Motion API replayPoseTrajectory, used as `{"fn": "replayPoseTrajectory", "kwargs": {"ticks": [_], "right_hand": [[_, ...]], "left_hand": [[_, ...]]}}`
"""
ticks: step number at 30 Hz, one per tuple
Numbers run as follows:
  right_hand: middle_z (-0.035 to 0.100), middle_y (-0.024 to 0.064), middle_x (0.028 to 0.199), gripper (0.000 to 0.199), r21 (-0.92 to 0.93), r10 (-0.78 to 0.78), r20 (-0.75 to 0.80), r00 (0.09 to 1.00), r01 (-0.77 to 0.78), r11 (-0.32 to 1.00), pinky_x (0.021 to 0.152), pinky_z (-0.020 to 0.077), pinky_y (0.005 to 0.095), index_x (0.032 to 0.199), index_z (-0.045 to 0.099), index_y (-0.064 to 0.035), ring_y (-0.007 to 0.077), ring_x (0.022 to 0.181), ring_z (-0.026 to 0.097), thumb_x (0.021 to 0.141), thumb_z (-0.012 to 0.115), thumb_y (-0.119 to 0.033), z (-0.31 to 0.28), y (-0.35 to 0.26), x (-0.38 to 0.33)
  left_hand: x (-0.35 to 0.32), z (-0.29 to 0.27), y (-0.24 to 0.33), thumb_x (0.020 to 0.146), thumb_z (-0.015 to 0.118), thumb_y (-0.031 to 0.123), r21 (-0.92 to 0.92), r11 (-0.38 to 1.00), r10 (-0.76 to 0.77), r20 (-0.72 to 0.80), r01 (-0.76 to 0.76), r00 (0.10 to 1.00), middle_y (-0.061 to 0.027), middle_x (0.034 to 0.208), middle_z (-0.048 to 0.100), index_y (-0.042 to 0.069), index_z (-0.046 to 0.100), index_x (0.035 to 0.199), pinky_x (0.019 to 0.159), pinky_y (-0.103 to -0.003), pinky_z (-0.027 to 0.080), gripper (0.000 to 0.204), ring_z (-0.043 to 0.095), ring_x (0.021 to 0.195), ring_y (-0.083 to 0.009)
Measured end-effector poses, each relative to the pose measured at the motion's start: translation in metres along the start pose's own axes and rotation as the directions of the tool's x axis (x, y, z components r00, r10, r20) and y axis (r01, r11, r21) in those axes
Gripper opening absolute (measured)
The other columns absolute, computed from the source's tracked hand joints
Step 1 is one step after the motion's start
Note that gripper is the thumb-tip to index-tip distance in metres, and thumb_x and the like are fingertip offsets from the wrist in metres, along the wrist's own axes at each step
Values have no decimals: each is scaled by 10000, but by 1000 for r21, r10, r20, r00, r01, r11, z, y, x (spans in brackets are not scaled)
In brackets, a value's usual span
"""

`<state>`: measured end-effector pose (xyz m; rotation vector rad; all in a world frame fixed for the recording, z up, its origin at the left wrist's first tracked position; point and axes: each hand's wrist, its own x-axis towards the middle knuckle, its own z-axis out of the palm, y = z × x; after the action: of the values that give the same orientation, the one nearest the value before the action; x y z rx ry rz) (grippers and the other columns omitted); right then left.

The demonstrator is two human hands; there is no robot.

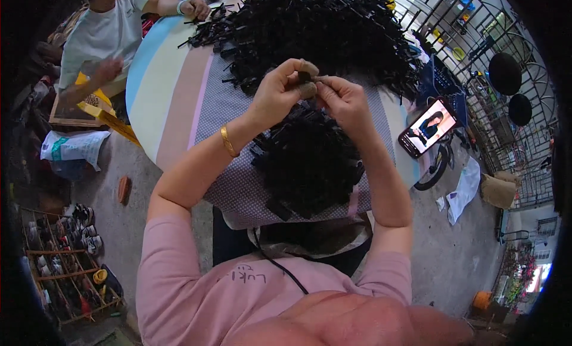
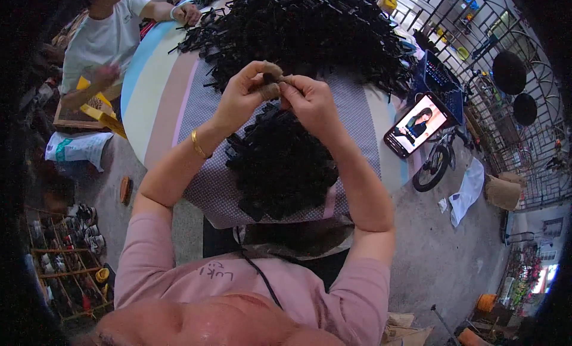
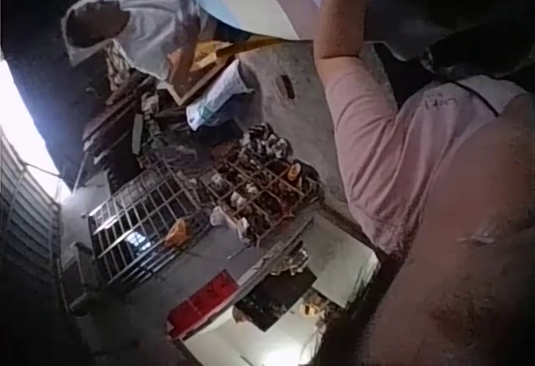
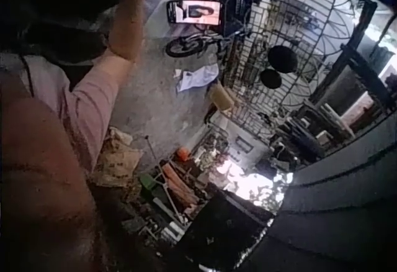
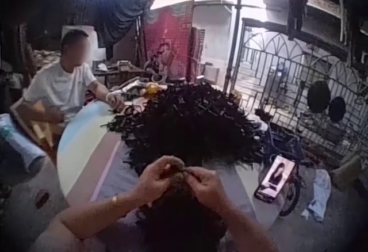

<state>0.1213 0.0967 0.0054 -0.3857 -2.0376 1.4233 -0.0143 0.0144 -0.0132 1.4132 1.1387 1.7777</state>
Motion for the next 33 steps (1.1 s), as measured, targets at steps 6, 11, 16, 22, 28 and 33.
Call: {"fn": "replayPoseTrajectory", "kwargs": {"ticks": [6,11,16,22,28,33], "right_hand": [[537,-22,655,157,78,154,-30,988,-151,985,482,336,158,923,614,-2,25,557,444,864,518,-112,4,-5,-5],[551,-11,675,175,-42,24,-90,996,-28,999,515,387,177,905,609,9,45,577,483,843,564,-148,-4,2,1],[586,15,706,214,-274,-196,-72,978,170,947,570,447,206,892,602,30,59,642,536,801,625,-163,-3,1,0],[582,-10,713,212,-75,-164,-89,982,158,985,489,382,172,900,616,1,31,584,487,773,654,-163,-21,2,7],[542,-51,675,278,126,-45,19,999,42,991,452,307,147,1001,599,-23,7,537,421,792,635,-203,-40,5,5],[591,-11,785,271,183,-129,158,979,99,978,620,432,181,995,602,-9,52,699,524,782,651,-168,-35,8,6]], "left_hand": [[-7,4,1,782,569,-48,163,977,144,-40,-135,989,-39,855,578,5,520,950,717,-226,475,184,559,774,-96],[-2,9,6,795,572,-31,359,931,83,-44,-62,996,-57,912,578,13,495,1030,737,-236,472,252,559,835,-105],[-11,13,23,727,679,68,629,776,0,-68,43,998,-104,1006,588,53,429,1177,754,-269,478,514,594,864,-162],[-2,4,14,753,662,118,686,633,431,74,-359,900,-84,1043,576,14,431,1186,799,-288,470,502,598,891,-188],[0,-9,26,810,605,150,-244,896,-287,323,372,902,-109,1016,568,-23,480,1105,831,-319,485,364,597,885,-187],[-1,-6,20,819,585,123,-390,795,-334,358,464,872,-87,914,571,-16,501,1015,799,-332,509,254,607,851,-191]]}}
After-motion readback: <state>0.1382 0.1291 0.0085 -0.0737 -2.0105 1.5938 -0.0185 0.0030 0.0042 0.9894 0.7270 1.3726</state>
